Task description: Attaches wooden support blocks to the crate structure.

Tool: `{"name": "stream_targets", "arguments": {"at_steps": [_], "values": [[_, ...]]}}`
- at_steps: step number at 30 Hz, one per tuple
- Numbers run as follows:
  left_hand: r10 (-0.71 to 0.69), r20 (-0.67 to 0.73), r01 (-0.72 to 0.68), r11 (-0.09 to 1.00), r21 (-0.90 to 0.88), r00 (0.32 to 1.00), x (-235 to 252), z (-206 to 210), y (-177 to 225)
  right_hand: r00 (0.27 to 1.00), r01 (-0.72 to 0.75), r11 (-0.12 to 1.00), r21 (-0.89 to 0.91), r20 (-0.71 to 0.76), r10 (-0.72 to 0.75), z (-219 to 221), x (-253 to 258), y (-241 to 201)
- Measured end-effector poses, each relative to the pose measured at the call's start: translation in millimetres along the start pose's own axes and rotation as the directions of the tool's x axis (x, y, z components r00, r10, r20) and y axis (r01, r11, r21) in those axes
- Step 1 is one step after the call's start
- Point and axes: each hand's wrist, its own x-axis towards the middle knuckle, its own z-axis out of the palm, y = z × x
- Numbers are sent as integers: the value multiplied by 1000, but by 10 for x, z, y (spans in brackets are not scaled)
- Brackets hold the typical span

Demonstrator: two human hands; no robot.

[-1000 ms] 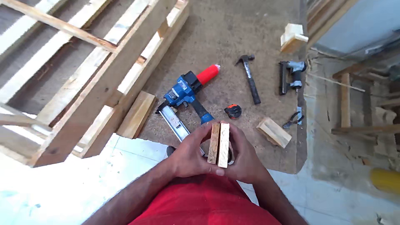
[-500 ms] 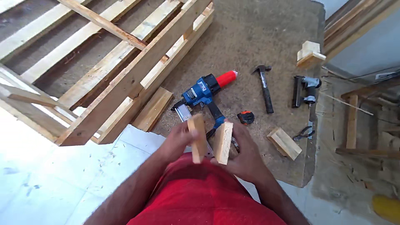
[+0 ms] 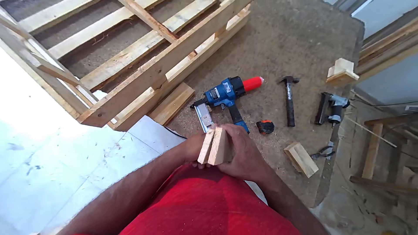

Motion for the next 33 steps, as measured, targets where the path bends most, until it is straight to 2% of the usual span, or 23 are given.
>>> {"name": "stream_targets", "arguments": {"at_steps": [3,5,8,10,11,13,15,17,19,22,27,33], "values": [[14,-141,0,995,101,990,-33,37,-19,991,-126,984,127,-18,130,89,-51,64],[36,-240,-1,990,143,970,-58,107,-30,982,-188,966,176,24,186,129,-78,97],[-2,-252,41,988,151,968,-92,140,-22,960,-269,941,203,135,245,110,-86,89],[-10,-248,62,978,201,969,-111,138,-1,962,-262,945,197,124,241,149,-109,76],[33,-253,33,967,252,967,-118,127,-9,966,-253,946,202,101,237,169,-122,66],[209,-251,-102,918,383,945,-139,62,-89,965,-264,923,278,79,252,184,-140,61],[433,-159,-331,838,434,887,-186,-35,-182,960,-279,869,409,89,266,150,-134,69],[602,-22,-556,750,359,798,-190,-100,-257,963,-263,801,538,100,249,107,-112,59],[664,-27,-634,725,267,748,-158,-27,-292,971,-235,767,597,103,218,102,-105,31],[677,-150,-659,736,159,720,-110,127,-333,978,-203,782,589,81,193,118,-102,6],[715,-191,-675,698,239,672,-114,148,-390,973,-233,871,434,104,208,64,-132,-44],[683,-212,-647,731,219,699,-124,146,-440,967,-250,859,447,150,204,60,-133,-54]]}}
